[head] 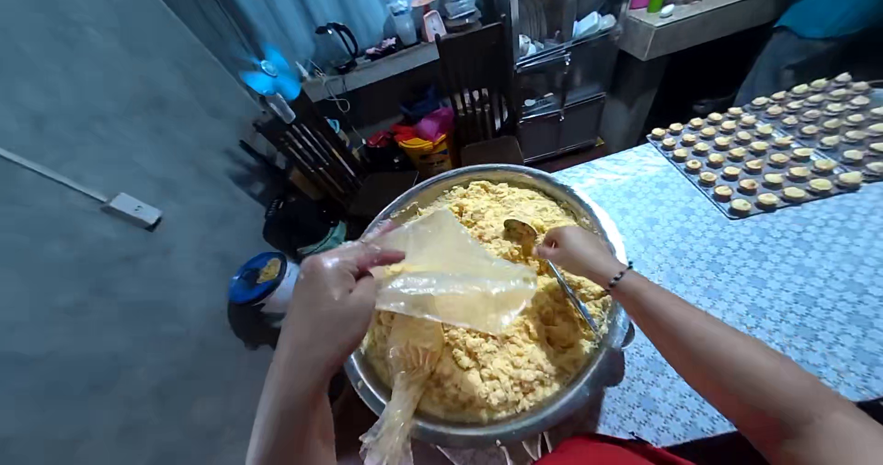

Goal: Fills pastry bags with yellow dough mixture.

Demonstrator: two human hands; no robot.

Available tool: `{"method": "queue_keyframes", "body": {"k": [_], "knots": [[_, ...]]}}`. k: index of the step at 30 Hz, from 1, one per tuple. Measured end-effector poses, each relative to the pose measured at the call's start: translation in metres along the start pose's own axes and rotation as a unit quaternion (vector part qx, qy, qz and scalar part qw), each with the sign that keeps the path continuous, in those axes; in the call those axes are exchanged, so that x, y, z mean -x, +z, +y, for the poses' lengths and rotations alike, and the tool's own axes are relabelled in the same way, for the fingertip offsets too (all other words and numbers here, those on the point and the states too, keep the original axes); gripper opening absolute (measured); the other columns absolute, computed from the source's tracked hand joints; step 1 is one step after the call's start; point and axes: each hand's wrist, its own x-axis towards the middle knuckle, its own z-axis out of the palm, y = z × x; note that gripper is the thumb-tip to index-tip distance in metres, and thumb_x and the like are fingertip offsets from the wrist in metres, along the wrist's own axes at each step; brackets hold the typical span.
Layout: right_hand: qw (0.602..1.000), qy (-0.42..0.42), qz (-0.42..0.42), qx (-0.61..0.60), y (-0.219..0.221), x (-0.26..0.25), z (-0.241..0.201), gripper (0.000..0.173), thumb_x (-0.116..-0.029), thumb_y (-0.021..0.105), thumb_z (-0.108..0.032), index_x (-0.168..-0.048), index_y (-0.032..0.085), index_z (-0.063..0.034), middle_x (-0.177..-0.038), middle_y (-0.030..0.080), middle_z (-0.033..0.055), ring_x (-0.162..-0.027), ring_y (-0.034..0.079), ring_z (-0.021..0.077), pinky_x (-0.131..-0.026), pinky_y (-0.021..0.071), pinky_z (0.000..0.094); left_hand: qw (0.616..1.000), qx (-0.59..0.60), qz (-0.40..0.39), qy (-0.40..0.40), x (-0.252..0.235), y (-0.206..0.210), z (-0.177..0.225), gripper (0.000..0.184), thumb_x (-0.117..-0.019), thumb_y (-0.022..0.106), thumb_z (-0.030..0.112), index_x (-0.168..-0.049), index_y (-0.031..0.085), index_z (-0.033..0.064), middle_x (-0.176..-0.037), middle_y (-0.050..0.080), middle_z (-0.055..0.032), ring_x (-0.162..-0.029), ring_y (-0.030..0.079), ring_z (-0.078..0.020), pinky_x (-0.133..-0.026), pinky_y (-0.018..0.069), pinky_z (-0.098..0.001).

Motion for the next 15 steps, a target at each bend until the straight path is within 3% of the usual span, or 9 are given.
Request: {"method": "queue_keyframes", "body": {"k": [2,4,7,11,15], "knots": [[0.991,0.081,-0.028,0.102,0.016,-0.002,0.001,0.036,-0.0948,0.069,-0.034,-0.109,0.072,-0.0004,-0.110,0.069,0.0253,-0.108,0.065,0.0459,-0.088,0.0489,0.0685,1.000,-0.007,-0.011,0.004,0.006,0.004,0.007,0.040,-0.0901,0.046,0.007,-0.113,0.078,0.0132,-0.140,0.065,-0.0012,-0.129,0.061,-0.0163,-0.104,0.0508,-0.0479],[0.981,0.120,-0.031,0.149,0.030,-0.007,0.001,0.032,-0.0914,0.070,-0.026,-0.106,0.070,0.0022,-0.116,0.067,0.0268,-0.115,0.061,0.0472,-0.087,0.0481,0.0680,1.000,-0.005,-0.005,0.000,0.008,0.007,0.009,0.049,-0.0888,0.044,0.008,-0.129,0.071,0.0118,-0.139,0.065,-0.0043,-0.127,0.062,-0.0173,-0.102,0.0512,-0.0472],[0.975,0.136,-0.031,0.173,0.041,-0.015,0.000,0.027,-0.0909,0.068,-0.018,-0.107,0.071,0.0042,-0.121,0.065,0.0270,-0.122,0.058,0.0465,-0.089,0.0474,0.0671,0.998,0.028,0.010,-0.048,0.011,0.009,0.010,0.059,-0.0863,0.045,0.009,-0.143,0.061,0.0144,-0.142,0.063,-0.0056,-0.119,0.065,-0.0146,-0.093,0.0548,-0.0428],[0.979,0.117,-0.012,0.167,0.038,-0.021,-0.003,0.025,-0.0884,0.069,-0.013,-0.105,0.071,0.0050,-0.119,0.066,0.0263,-0.119,0.059,0.0458,-0.089,0.0462,0.0670,0.995,0.063,0.025,-0.072,0.015,0.012,0.010,0.066,-0.0822,0.047,0.011,-0.147,0.056,0.0156,-0.143,0.062,-0.0053,-0.105,0.068,-0.0095,-0.080,0.0568,-0.0341],[0.981,0.122,0.004,0.153,0.007,-0.021,-0.009,0.016,-0.0957,0.058,-0.003,-0.101,0.070,0.0051,-0.109,0.069,0.0273,-0.105,0.066,0.0469,-0.080,0.0512,0.0664,0.995,0.068,0.025,-0.065,0.018,0.015,0.010,0.067,-0.0812,0.047,0.011,-0.148,0.056,0.0166,-0.141,0.063,-0.0046,-0.103,0.069,-0.0074,-0.078,0.0564,-0.0307]]}}
